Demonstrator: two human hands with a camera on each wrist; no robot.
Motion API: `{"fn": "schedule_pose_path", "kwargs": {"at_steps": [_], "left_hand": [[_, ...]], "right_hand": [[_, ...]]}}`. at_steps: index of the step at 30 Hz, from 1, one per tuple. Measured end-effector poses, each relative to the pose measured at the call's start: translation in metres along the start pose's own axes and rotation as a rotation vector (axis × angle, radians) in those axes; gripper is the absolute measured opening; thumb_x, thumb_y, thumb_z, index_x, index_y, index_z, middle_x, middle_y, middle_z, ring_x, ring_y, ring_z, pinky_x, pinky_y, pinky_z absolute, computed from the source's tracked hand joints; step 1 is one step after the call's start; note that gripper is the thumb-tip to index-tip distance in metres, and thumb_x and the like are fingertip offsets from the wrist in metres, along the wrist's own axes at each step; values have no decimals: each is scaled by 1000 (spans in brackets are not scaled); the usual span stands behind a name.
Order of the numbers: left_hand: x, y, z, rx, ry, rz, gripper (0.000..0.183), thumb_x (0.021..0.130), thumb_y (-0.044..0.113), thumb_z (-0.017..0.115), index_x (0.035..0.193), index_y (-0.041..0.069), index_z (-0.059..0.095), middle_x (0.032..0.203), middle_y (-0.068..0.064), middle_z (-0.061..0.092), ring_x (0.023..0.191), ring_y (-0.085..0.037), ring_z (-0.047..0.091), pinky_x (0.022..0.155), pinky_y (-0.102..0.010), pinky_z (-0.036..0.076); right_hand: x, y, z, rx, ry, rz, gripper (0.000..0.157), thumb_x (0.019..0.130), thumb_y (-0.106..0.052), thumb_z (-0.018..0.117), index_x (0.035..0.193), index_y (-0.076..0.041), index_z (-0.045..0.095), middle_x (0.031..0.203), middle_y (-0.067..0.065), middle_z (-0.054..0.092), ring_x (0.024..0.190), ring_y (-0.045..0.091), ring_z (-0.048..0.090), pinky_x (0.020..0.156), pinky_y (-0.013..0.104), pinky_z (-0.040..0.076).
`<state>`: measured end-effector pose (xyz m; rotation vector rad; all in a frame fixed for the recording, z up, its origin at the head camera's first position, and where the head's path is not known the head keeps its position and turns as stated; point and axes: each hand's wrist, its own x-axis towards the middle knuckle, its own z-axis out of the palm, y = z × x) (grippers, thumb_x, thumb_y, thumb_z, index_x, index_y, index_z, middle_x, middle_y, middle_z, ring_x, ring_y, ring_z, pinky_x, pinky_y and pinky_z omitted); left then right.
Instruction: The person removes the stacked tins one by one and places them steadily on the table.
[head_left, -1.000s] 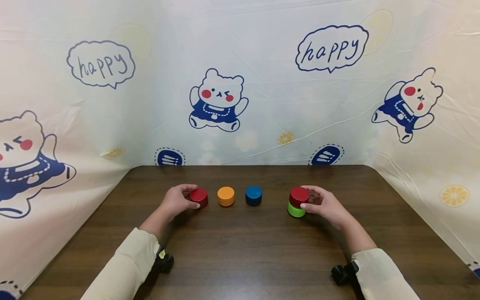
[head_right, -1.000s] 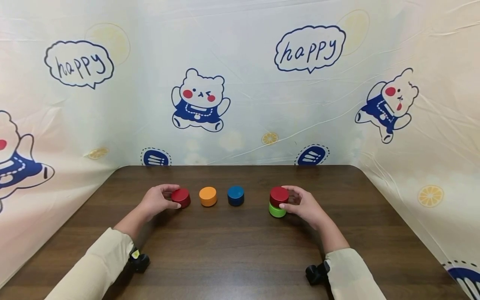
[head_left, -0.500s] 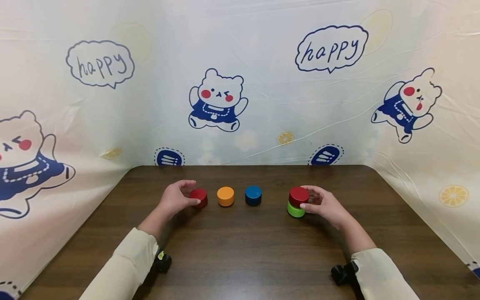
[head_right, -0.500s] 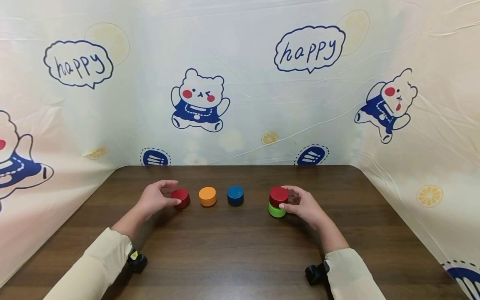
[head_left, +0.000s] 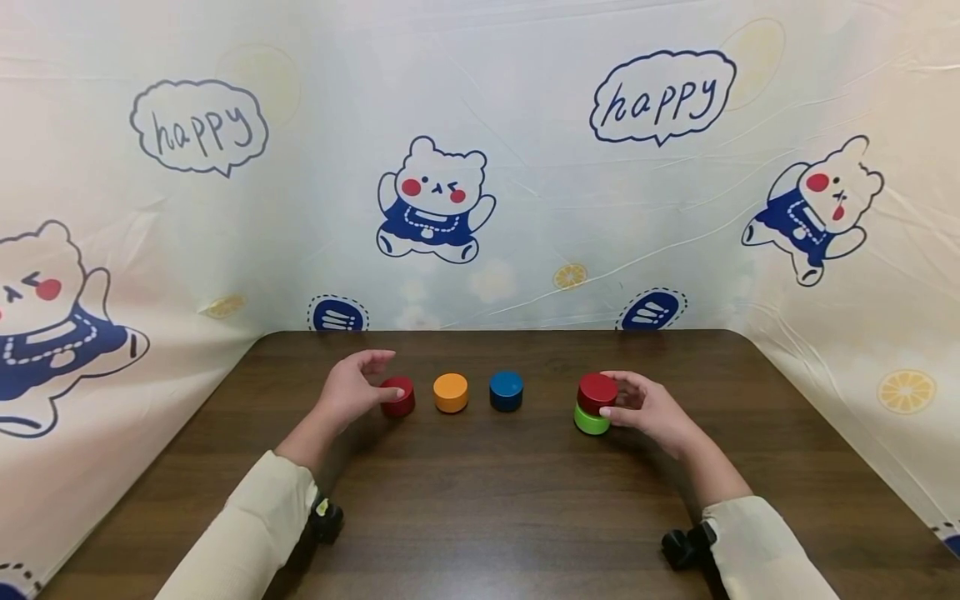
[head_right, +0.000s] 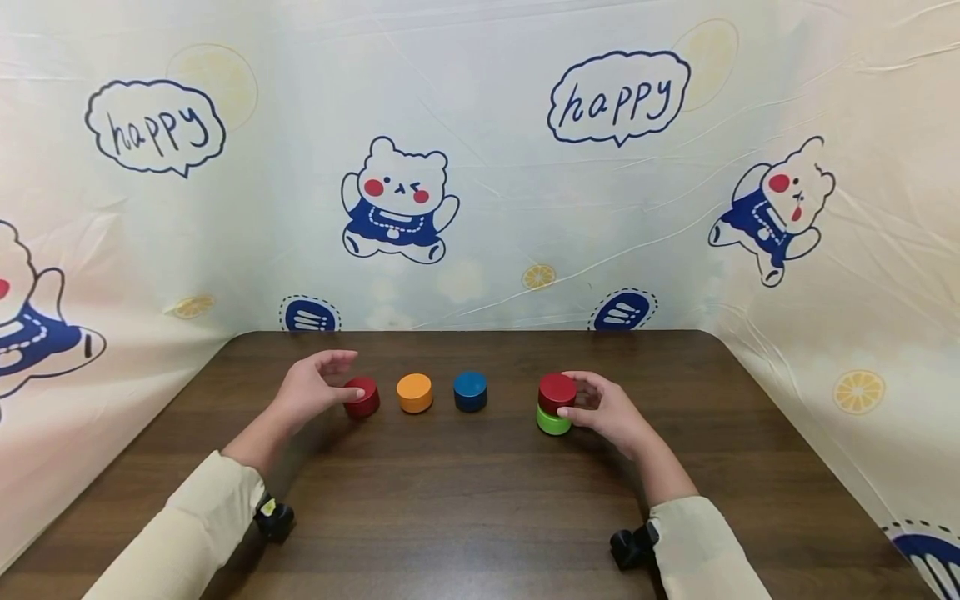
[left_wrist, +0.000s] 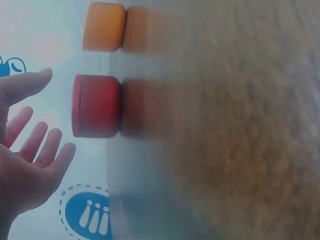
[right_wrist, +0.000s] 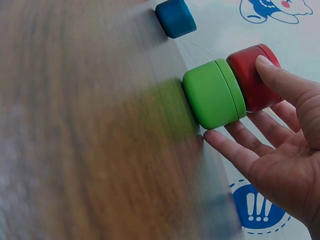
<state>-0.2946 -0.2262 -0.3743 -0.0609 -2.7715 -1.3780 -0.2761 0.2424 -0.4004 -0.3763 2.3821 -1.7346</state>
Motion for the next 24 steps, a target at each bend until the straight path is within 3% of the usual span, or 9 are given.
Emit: {"fn": "schedule_pose_path", "kwargs": {"at_steps": [11, 24], "left_hand": [[-1, 20, 5, -14, -27, 47, 64, 77, 16, 84, 135, 15, 56, 135, -14, 55, 125, -36, 51, 96, -48, 49], [-4, 42, 22, -29, -57, 118, 61, 77, 12, 84, 132, 15, 59, 132, -13, 55, 121, -34, 55, 97, -47, 48]], "right_hand": [[1, 0, 1, -24, 12, 2, 66, 85, -22, 77, 141, -8, 45, 133, 18, 55, 117, 33, 55, 87, 37, 55], [0, -1, 0, -60, 16, -3, 69, 83, -21, 79, 141, -7, 45, 137, 18, 53, 120, 35, 54, 96, 43, 50]]}}
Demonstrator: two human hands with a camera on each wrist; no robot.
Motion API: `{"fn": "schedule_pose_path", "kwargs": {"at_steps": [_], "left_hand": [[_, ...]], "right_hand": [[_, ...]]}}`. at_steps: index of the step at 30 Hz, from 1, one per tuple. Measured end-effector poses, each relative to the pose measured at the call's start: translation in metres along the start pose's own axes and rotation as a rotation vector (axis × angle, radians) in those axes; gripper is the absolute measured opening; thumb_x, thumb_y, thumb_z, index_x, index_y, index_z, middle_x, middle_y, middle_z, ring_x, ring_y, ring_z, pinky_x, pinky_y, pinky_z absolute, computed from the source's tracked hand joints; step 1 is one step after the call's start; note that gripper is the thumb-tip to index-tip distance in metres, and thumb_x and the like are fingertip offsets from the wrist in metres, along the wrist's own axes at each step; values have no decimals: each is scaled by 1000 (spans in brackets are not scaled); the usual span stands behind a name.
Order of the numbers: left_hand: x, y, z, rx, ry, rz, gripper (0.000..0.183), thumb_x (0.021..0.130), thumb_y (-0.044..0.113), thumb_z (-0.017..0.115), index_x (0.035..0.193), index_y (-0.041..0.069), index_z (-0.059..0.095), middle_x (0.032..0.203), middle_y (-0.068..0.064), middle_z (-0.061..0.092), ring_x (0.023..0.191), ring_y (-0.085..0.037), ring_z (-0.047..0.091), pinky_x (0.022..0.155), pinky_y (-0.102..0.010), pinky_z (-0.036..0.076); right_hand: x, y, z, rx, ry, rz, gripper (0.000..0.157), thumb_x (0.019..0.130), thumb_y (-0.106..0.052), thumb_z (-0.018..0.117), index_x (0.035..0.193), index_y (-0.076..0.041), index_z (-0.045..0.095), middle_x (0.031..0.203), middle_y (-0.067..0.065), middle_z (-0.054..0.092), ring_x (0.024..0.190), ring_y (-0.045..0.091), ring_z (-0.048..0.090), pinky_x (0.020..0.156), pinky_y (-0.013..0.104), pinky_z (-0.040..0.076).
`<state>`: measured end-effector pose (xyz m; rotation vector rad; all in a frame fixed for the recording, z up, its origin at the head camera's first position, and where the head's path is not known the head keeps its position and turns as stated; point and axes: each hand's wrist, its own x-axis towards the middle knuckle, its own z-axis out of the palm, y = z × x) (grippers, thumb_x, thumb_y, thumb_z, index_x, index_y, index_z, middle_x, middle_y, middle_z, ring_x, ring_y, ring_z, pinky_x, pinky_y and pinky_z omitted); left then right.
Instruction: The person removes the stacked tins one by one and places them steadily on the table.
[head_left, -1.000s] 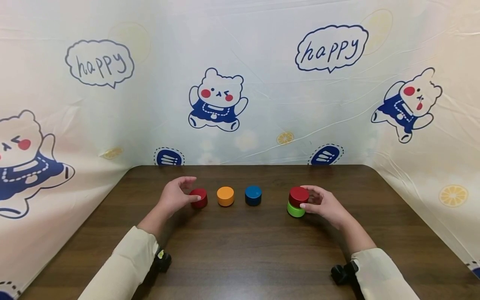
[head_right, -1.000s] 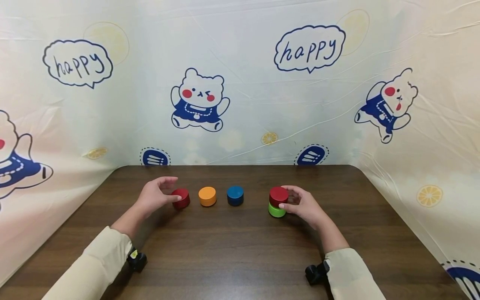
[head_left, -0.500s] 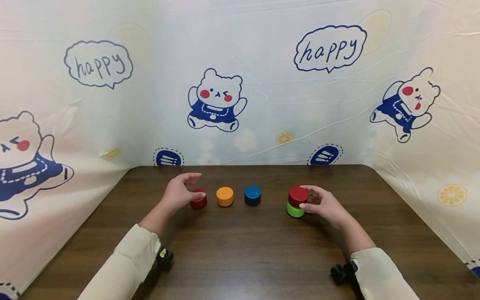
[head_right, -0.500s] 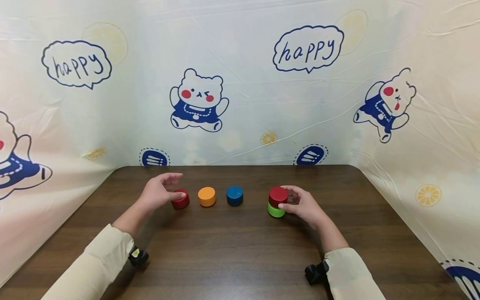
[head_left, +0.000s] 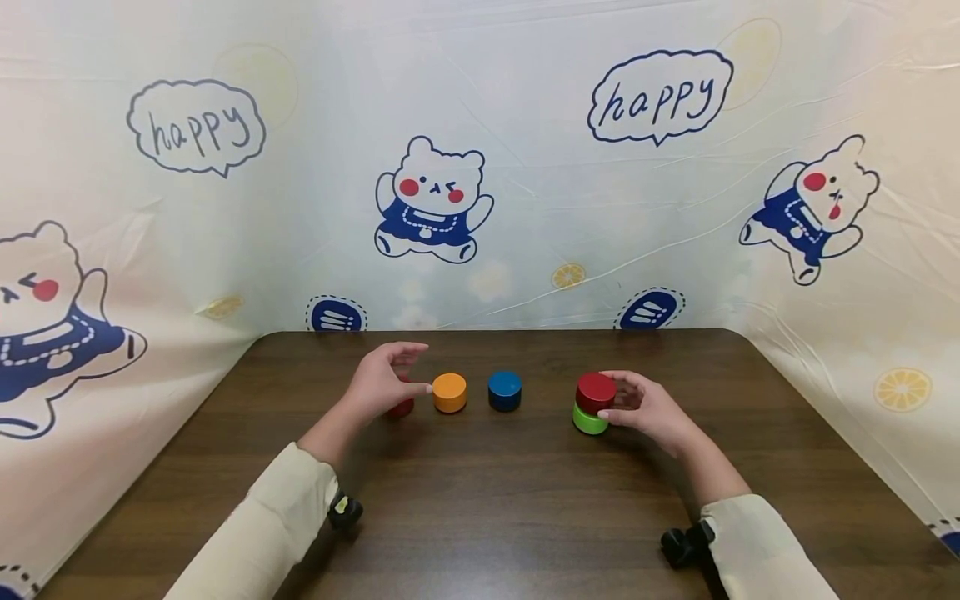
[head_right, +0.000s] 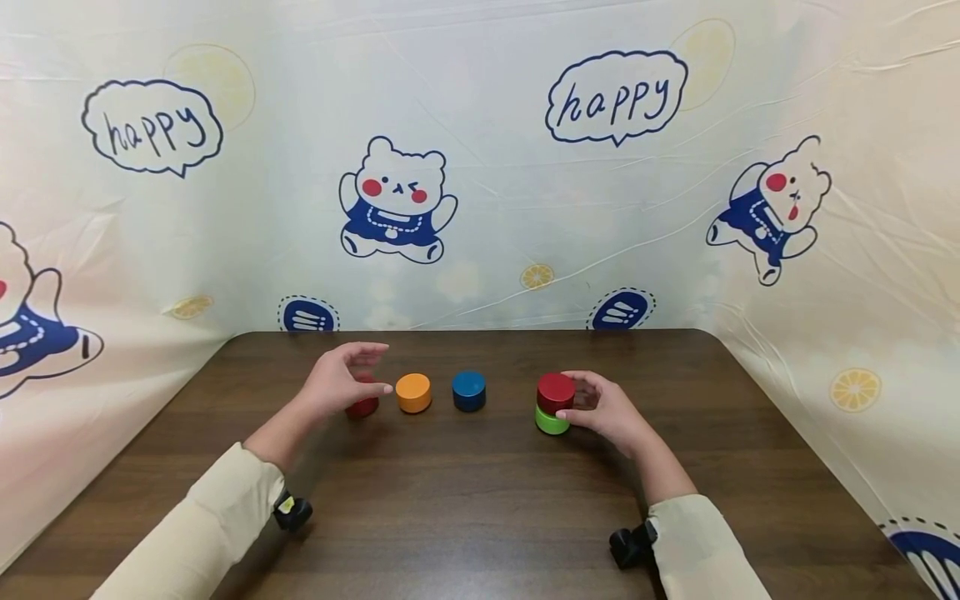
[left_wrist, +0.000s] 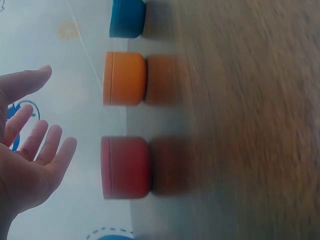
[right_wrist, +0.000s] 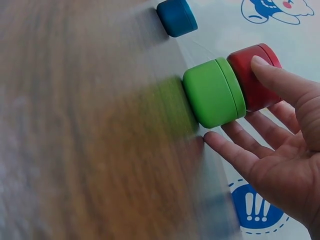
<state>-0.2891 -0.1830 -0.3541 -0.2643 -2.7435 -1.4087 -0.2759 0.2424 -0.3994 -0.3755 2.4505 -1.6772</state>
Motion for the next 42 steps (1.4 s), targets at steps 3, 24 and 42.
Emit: {"fn": "schedule_pose_path", "kwargs": {"at_steps": [3, 24, 42], "left_hand": [[1, 4, 5, -8, -11, 13, 60, 76, 11, 84, 131, 16, 59, 131, -11, 56, 121, -33, 55, 99, -47, 47], [4, 27, 38, -56, -74, 100, 56, 74, 10, 86, 125, 18, 64, 125, -5, 59, 117, -29, 57, 98, -44, 48], [4, 49, 73, -101, -132, 199, 55, 74, 8, 85, 124, 16, 65, 122, -5, 60, 113, -29, 59, 94, -44, 51]], "right_hand": [[-1, -1, 0, -25, -3, -1, 70, 83, -19, 79, 141, -5, 44, 137, 19, 53, 121, 36, 53, 98, 47, 48], [3, 6, 1, -99, -5, -9, 63, 81, -9, 79, 135, 1, 49, 131, 21, 57, 119, 39, 55, 99, 52, 46], [2, 5, 1, -92, -6, -13, 62, 81, -7, 79, 135, 1, 49, 130, 21, 58, 118, 38, 56, 99, 51, 46]]}}
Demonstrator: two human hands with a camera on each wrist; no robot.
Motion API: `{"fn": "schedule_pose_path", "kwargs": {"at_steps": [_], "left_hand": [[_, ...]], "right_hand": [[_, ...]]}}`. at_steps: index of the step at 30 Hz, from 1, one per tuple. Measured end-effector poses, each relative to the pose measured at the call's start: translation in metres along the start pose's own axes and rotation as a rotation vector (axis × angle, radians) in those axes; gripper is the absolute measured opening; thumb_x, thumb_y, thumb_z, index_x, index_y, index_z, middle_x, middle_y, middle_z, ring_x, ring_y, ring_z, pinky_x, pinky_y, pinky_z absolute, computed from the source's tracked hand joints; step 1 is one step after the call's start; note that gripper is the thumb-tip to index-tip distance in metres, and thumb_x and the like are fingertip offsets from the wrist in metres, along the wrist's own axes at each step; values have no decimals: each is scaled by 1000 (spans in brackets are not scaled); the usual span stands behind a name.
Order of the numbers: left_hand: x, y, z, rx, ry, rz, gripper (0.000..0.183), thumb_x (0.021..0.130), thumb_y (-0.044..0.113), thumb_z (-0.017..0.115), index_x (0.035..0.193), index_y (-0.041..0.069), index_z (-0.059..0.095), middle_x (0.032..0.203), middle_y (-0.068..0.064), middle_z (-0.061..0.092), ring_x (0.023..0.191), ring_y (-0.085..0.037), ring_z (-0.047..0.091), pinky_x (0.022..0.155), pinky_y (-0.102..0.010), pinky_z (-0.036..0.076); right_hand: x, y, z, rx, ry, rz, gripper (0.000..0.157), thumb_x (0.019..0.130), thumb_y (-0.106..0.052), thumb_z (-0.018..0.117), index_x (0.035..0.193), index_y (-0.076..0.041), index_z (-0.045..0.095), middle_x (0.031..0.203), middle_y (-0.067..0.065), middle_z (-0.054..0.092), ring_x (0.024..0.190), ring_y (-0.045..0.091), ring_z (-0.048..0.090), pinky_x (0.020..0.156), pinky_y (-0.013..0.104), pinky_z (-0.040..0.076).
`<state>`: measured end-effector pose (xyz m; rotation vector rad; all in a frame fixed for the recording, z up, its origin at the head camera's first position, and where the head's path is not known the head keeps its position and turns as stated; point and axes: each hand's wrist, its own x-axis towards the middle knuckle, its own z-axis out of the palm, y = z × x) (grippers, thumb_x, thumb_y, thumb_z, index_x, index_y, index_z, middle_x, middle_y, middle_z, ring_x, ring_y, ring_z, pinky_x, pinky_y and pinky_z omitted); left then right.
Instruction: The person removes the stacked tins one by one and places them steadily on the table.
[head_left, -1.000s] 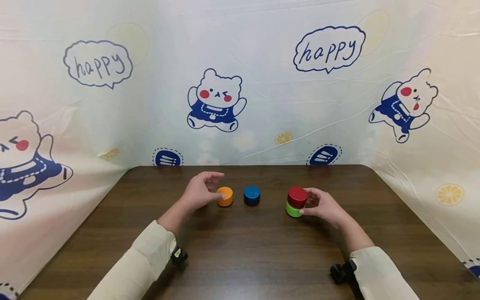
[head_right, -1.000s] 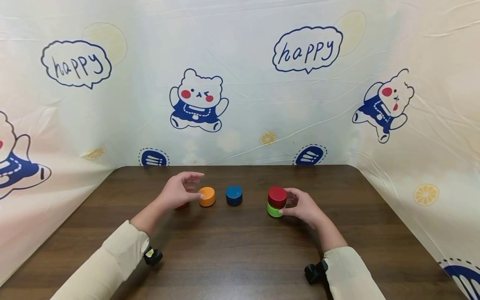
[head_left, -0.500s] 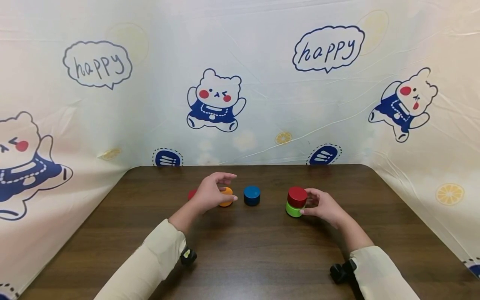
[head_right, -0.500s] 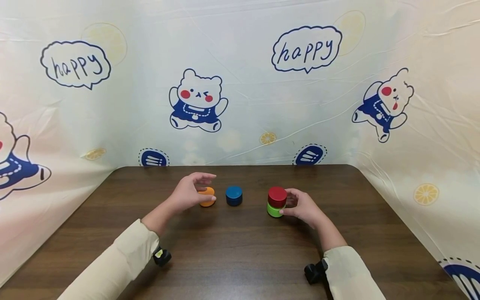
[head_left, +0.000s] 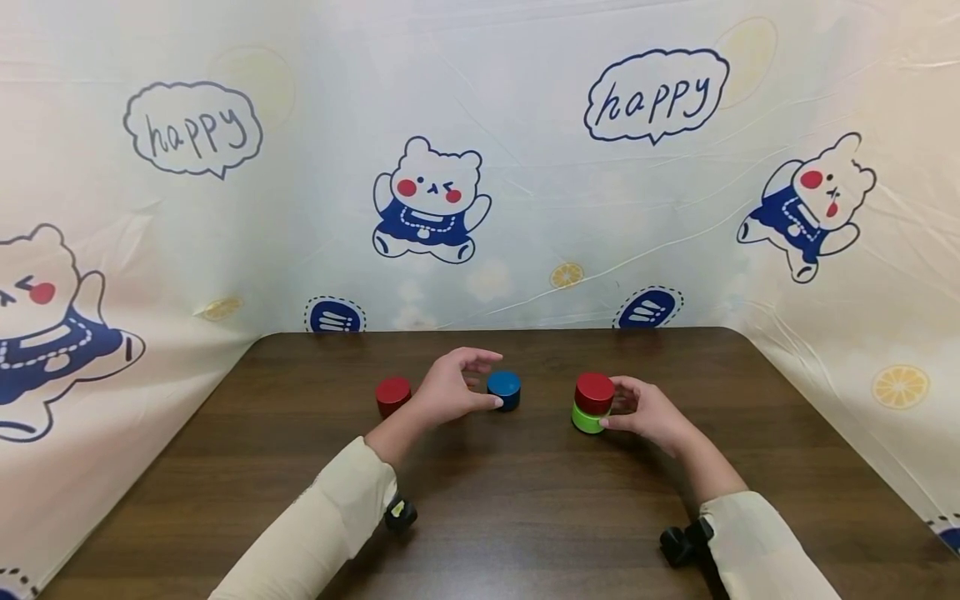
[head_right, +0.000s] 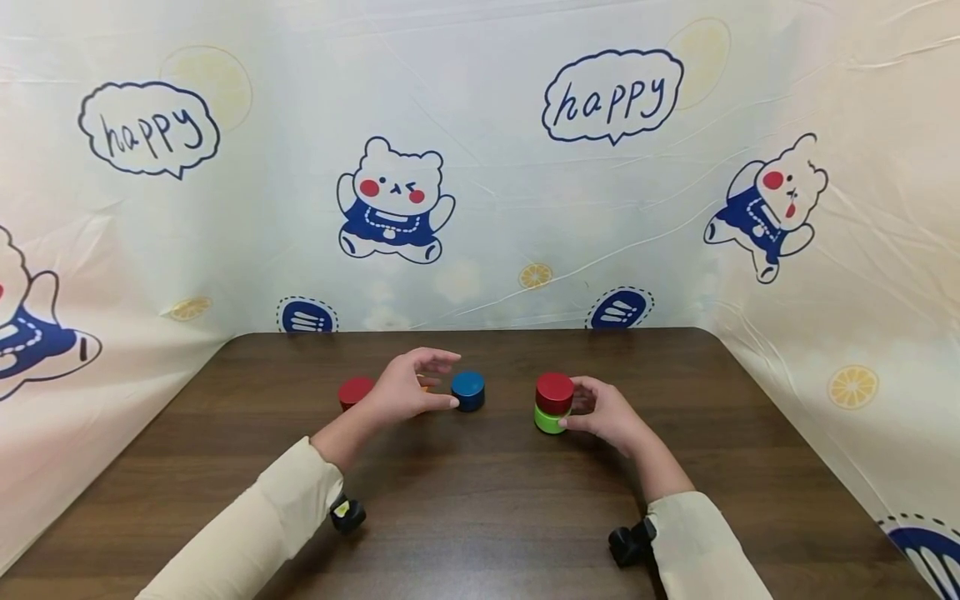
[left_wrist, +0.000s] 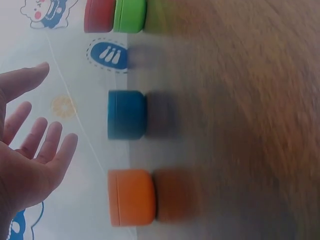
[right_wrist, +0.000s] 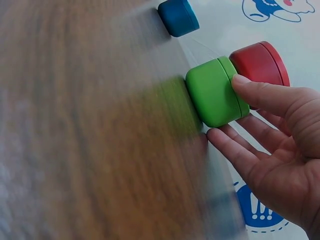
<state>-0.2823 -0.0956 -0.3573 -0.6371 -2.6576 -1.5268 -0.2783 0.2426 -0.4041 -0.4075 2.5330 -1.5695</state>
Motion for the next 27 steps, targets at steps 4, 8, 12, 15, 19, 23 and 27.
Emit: {"fn": "schedule_pose_path", "kwargs": {"at_steps": [4, 8, 12, 15, 19, 23, 27], "left_hand": [[1, 3, 6, -6, -20, 8, 56, 74, 8, 85, 125, 14, 64, 123, -9, 60, 114, -30, 58, 94, -42, 51], [3, 3, 11, -14, -51, 6, 56, 74, 9, 85, 125, 14, 64, 127, -13, 58, 114, -29, 58, 93, -42, 52], [4, 3, 15, -45, -75, 3, 54, 75, 9, 85, 125, 14, 64, 129, -14, 56, 115, -28, 57, 93, -44, 52], [5, 3, 18, -61, -84, 9, 54, 76, 7, 84, 126, 13, 64, 129, -14, 55, 115, -29, 57, 93, -45, 52], [6, 5, 21, -58, -89, 14, 54, 76, 8, 84, 126, 14, 64, 127, -13, 56, 114, -29, 57, 92, -44, 52], [7, 6, 24, -44, -94, 11, 55, 76, 12, 85, 126, 16, 64, 126, -12, 57, 114, -27, 58, 92, -42, 53], [8, 6, 27, -32, -99, 13, 55, 76, 16, 85, 126, 18, 64, 125, -9, 58, 113, -27, 59, 91, -39, 53]], "right_hand": [[0, 0, 0, 4, -3, -3, 62, 81, -6, 78, 135, 2, 49, 130, 21, 58, 118, 38, 56, 98, 51, 47], [-1, -1, 0, 13, -3, -4, 61, 81, -6, 78, 135, 2, 49, 129, 22, 58, 118, 38, 57, 98, 50, 47], [0, 0, 0, -4, 1, 1, 61, 81, -9, 79, 134, 2, 50, 128, 21, 59, 117, 37, 57, 98, 50, 47], [0, 1, 0, -19, -3, 10, 61, 82, -12, 79, 134, 1, 50, 128, 21, 59, 117, 37, 57, 98, 51, 46], [1, 2, -1, -19, -5, 22, 61, 82, -14, 79, 134, 0, 51, 129, 20, 59, 119, 37, 56, 100, 51, 45], [1, 2, -1, -15, -9, 13, 60, 82, -13, 79, 134, 1, 51, 129, 21, 59, 118, 37, 57, 100, 50, 45], [1, 1, -1, 2, -13, 5, 59, 83, -11, 78, 134, 1, 50, 128, 21, 60, 117, 37, 57, 99, 50, 46]]}}
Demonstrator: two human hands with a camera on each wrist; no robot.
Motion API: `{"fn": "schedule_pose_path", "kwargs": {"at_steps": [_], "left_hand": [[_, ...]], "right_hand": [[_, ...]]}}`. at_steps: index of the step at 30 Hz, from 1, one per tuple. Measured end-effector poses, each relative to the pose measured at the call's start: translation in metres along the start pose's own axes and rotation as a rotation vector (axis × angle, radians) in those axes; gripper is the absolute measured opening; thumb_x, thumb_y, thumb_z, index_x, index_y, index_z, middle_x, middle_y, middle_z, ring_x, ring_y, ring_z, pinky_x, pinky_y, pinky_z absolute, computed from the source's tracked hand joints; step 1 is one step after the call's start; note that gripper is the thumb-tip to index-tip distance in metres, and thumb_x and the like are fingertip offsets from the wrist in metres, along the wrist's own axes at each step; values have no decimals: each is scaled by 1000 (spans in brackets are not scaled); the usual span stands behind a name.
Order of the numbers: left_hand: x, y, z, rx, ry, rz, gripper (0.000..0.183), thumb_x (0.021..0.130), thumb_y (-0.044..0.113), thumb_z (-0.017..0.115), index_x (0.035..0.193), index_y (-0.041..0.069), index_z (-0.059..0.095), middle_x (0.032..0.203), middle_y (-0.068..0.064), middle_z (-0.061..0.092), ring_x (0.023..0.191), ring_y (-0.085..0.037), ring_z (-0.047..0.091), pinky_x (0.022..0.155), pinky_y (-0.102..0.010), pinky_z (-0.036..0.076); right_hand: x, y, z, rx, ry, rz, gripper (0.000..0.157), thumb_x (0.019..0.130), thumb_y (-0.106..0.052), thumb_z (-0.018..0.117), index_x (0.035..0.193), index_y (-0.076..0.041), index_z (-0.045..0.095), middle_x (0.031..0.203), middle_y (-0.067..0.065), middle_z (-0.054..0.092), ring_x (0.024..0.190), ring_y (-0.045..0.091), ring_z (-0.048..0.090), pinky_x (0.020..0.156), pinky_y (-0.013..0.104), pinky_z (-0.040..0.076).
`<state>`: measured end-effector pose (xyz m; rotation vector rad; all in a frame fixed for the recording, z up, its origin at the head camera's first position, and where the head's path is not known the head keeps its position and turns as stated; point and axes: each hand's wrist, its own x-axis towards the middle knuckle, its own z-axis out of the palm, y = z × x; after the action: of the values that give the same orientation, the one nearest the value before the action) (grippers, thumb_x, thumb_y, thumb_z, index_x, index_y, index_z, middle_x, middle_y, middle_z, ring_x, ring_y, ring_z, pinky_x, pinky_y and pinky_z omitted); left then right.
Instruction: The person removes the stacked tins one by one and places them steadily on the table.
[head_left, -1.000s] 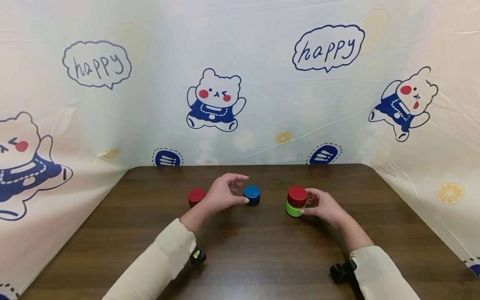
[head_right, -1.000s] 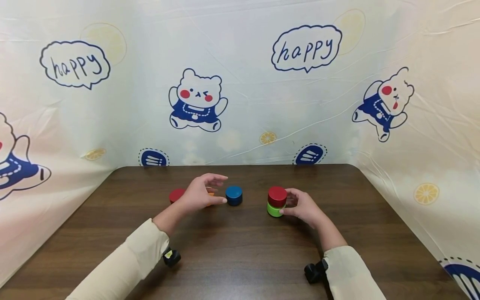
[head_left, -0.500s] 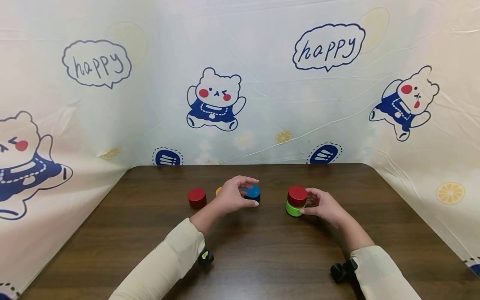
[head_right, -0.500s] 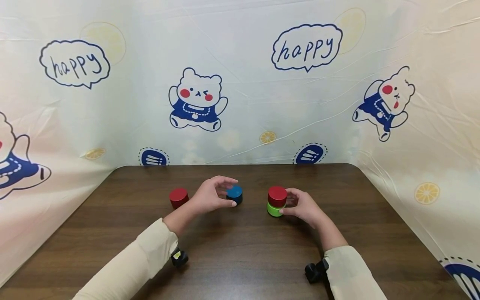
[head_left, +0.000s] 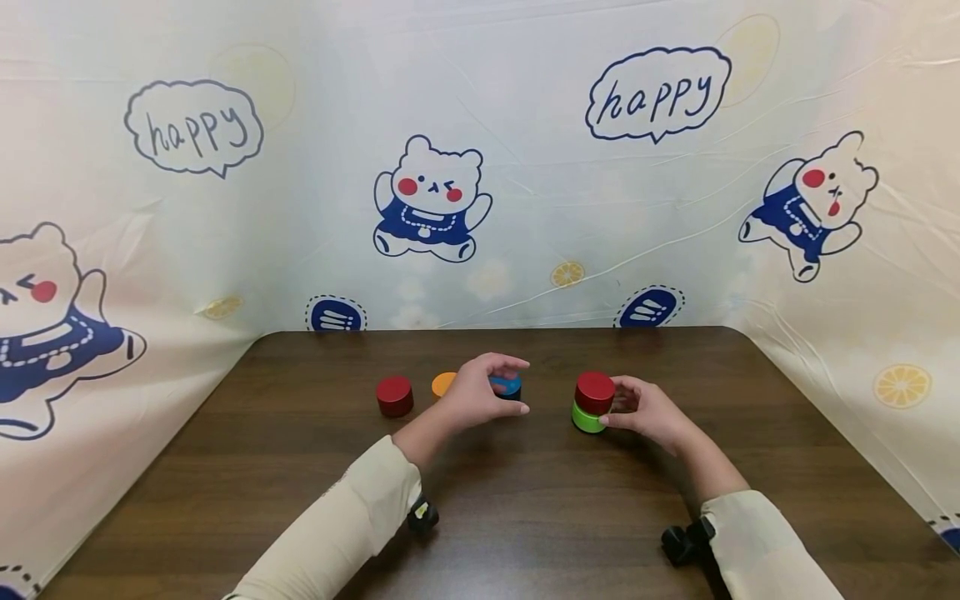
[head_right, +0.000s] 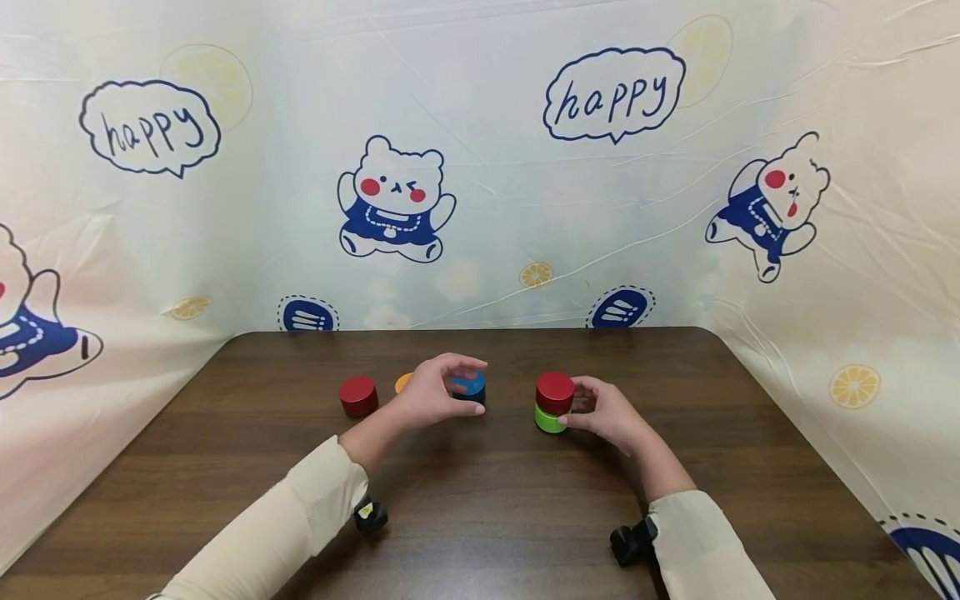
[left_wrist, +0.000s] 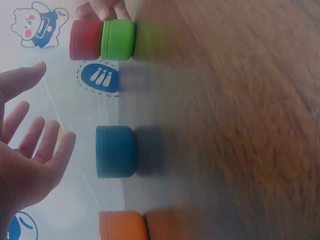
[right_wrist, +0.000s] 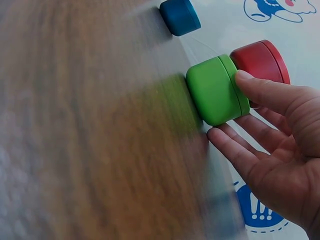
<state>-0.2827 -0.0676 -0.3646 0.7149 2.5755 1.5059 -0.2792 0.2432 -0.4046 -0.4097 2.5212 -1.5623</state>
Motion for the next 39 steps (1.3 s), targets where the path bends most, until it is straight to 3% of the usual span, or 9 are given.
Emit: {"fn": "schedule_pose_path", "kwargs": {"at_steps": [11, 21, 33, 39], "left_hand": [[3, 2, 9, -8, -3, 5, 53, 76, 17, 85, 125, 19, 64, 122, -5, 59, 111, -27, 60, 92, -38, 52], [7, 3, 21, -42, 11, 74, 48, 79, 19, 83, 123, 17, 66, 119, -5, 60, 105, -17, 60, 91, -40, 53], [15, 4, 40, -70, 30, 97, 45, 79, 18, 83, 121, 13, 67, 121, -11, 60, 107, -20, 60, 94, -44, 51], [18, 6, 48, -84, 44, 87, 45, 79, 19, 83, 120, 13, 67, 119, -7, 61, 104, -17, 61, 90, -36, 54]], "right_hand": [[-1, -1, 1, -5, -3, -4, 59, 83, -9, 77, 135, 2, 49, 128, 21, 60, 116, 36, 58, 98, 48, 47], [-2, -1, 1, 4, -9, -15, 59, 83, -10, 77, 134, 2, 50, 127, 20, 60, 116, 35, 58, 99, 48, 47], [-1, -1, 1, -22, 10, 4, 59, 83, -11, 78, 134, 0, 50, 127, 19, 61, 117, 36, 58, 99, 51, 46], [0, 2, 1, -30, 12, 20, 60, 82, -13, 79, 134, -2, 51, 127, 18, 61, 117, 35, 58, 100, 52, 45]]}}
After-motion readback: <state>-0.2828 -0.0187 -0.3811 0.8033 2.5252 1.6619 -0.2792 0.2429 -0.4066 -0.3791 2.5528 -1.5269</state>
